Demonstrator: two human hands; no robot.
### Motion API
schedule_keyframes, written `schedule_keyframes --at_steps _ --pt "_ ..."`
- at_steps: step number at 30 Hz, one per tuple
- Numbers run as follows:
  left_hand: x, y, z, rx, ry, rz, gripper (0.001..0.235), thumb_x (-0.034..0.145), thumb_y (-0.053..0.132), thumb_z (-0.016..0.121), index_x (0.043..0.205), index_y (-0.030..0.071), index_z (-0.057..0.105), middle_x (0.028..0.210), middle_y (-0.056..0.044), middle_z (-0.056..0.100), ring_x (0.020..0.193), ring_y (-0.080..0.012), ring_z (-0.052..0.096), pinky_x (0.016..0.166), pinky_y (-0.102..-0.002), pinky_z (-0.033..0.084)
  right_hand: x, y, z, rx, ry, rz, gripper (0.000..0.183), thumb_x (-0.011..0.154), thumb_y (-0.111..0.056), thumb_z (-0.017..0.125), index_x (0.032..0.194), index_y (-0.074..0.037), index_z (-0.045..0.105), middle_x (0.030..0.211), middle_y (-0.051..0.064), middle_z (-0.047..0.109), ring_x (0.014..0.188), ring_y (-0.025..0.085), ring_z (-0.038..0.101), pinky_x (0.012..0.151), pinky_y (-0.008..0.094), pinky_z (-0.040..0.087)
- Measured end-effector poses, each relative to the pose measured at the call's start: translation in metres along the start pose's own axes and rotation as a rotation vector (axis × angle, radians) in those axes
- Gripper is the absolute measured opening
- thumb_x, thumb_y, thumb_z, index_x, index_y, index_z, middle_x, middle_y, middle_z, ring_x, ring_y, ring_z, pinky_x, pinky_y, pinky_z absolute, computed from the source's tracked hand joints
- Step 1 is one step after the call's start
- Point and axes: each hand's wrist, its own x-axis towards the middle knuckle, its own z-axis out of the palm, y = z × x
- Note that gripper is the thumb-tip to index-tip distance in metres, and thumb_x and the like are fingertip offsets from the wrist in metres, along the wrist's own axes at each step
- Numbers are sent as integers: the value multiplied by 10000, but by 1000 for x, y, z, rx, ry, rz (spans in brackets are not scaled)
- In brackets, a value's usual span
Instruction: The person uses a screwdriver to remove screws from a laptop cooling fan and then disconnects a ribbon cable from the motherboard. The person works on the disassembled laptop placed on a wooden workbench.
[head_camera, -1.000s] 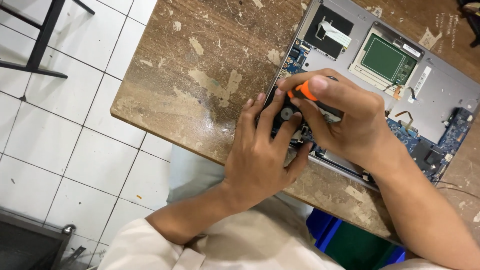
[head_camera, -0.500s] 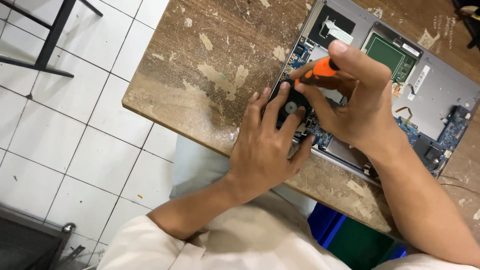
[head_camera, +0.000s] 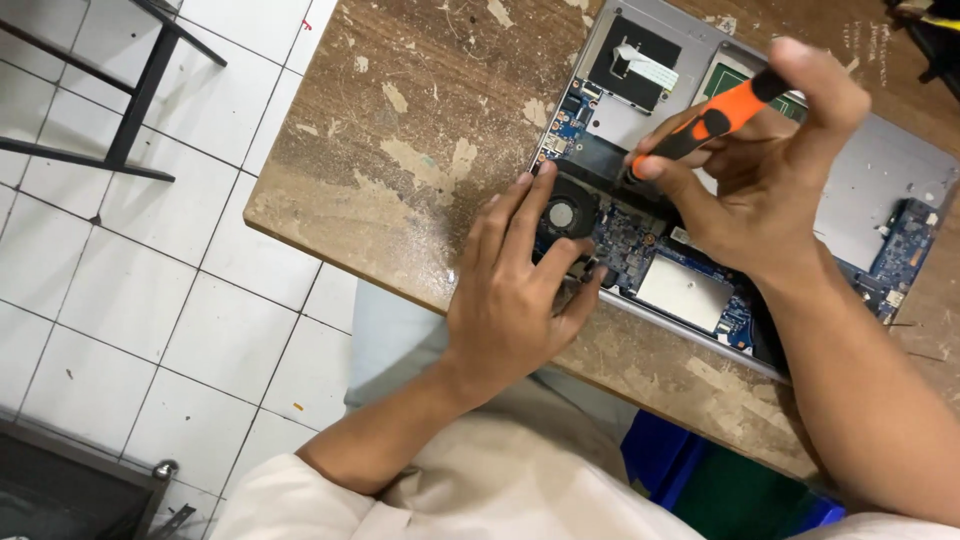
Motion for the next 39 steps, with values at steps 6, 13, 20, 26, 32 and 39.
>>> schedule_keyframes --at_steps 6,13,20,26,32,39 --pt "3 4 -4 -93 178 51 368 1063 220 707 746 57 615 1406 -200 715 1302 -383 689 1162 -542 497 4 -5 7 -29 -56 6 933 1088 252 727 1635 -216 134 992 337 662 958 440 778 926 479 691" --pt "5 6 -9 -213 215 23 457 1026 122 736 656 85 470 1316 -176 750 1209 -357 708 1146 -519 488 4 1 7 -40 -81 -55 901 1069 210 730 1613 -195 137 904 314 632 877 438 770 853 470 681" --pt "5 5 -9 -226 193 -6 448 1004 71 770 674 76 468 1355 -220 722 1235 -363 695 1182 -532 481 5 0 7 -23 -131 -126 894 1065 205 728 1637 -206 177 1064 378 651 955 427 781 842 430 686" --pt "-2 -1 -7 -321 187 -14 334 989 -116 670 718 0 512 1370 -241 680 1269 -395 667 1233 -580 462 5 -1 6 17 -202 -204 816 1056 282 667 1596 -137 220 1177 381 650 1127 433 792 821 348 684" --pt "-6 -3 -6 -447 264 33 374 953 -213 568 706 17 407 1299 -233 684 1193 -358 692 1214 -587 513 -9 -7 4 -262 -104 -160 988 1003 192 959 1555 -115 199 1080 308 548 953 427 798 798 434 677" --pt "-11 -19 -20 -668 369 -51 243 1099 323 588 1010 97 573 1173 -155 723 1104 -294 718 1108 -519 614 0 -10 3 -116 -158 -103 996 1057 293 756 1662 -183 124 997 339 589 998 489 781 908 520 709"
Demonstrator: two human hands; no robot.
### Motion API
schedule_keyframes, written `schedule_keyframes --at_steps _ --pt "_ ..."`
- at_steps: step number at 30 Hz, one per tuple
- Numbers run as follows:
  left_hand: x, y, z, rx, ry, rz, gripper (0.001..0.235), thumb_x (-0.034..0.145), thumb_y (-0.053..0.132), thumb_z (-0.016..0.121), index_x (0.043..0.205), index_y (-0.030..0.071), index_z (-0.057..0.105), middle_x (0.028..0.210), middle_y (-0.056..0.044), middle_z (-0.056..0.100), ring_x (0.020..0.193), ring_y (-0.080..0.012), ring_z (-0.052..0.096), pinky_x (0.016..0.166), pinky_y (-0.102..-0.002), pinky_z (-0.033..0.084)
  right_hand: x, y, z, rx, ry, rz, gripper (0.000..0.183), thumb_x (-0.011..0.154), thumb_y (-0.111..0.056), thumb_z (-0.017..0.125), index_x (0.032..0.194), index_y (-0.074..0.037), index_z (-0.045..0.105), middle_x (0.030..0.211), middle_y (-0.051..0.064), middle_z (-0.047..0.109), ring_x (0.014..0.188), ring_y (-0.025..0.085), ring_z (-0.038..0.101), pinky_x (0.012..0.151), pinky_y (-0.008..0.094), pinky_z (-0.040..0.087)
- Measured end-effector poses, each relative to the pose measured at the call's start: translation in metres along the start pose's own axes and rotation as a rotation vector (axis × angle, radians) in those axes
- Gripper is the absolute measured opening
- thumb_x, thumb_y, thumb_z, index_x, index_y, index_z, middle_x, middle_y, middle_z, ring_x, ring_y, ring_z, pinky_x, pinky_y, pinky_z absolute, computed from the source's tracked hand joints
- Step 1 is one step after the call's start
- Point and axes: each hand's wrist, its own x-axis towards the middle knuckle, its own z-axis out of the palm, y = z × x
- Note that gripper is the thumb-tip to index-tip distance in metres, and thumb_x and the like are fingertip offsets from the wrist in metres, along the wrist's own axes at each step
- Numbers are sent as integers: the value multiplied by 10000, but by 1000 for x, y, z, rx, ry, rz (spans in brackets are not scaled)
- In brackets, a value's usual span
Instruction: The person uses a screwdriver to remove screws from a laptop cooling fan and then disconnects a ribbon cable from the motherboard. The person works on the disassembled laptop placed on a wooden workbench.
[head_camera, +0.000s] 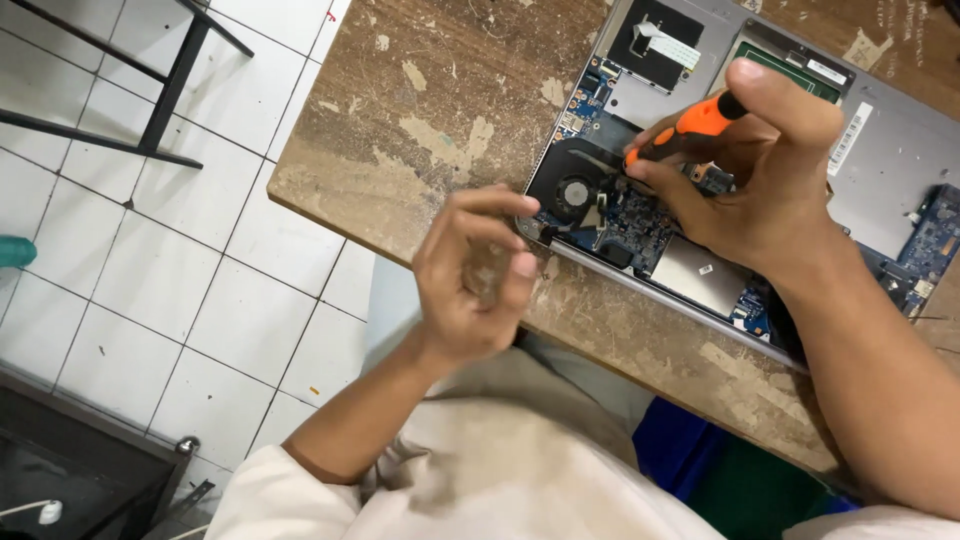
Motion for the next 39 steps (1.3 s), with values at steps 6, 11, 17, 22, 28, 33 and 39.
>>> schedule_keyframes --at_steps 6,11,17,22,28,33,39 --pt "72 -43 -39 442 -185 86 47 1067 9 688 1114 0 688 1093 -143 673 931 -224 644 794 -319 592 -9 7 7 -78 120 -58 1020 1040 272 768 1633 -249 123 983 359 605 963 495 773 858 546 704" --pt "118 -84 -45 702 -248 132 108 1012 54 810 1103 17 765 1020 -103 624 944 -270 606 921 -466 524 -5 6 10 -125 185 -38 976 1017 243 787 1572 -221 132 854 359 603 843 488 742 779 537 664" --pt "140 -123 -30 821 -305 104 171 994 163 845 1092 29 802 1016 -74 649 968 -254 607 886 -394 608 -11 15 13 -115 194 -8 949 980 232 795 1521 -201 147 958 314 538 829 449 748 791 515 693" --pt "140 -130 -28 834 -289 86 129 989 114 802 1080 28 835 984 -75 689 939 -255 637 862 -398 675 -10 18 15 -125 201 -26 942 940 197 823 1500 -187 169 795 257 542 761 404 729 732 478 679" --pt "135 -135 -26 884 -275 178 109 1050 145 780 1057 49 830 966 -36 651 926 -237 587 893 -458 587 -9 17 16 -108 243 -44 926 951 219 805 1481 -196 169 949 297 520 745 431 731 720 492 686" --pt "132 -126 -21 966 -271 178 121 1033 78 720 1080 -5 794 1015 -86 664 980 -281 581 962 -510 572 -7 13 15 -93 217 -76 964 977 233 774 1558 -217 151 789 311 589 800 440 725 766 511 669" --pt "136 -142 -15 1003 -219 153 257 1013 298 867 1052 54 797 1061 -88 720 1010 -283 660 964 -475 581 -6 10 17 -139 221 -118 932 1023 194 789 1574 -208 153 823 307 588 788 435 714 747 488 640"
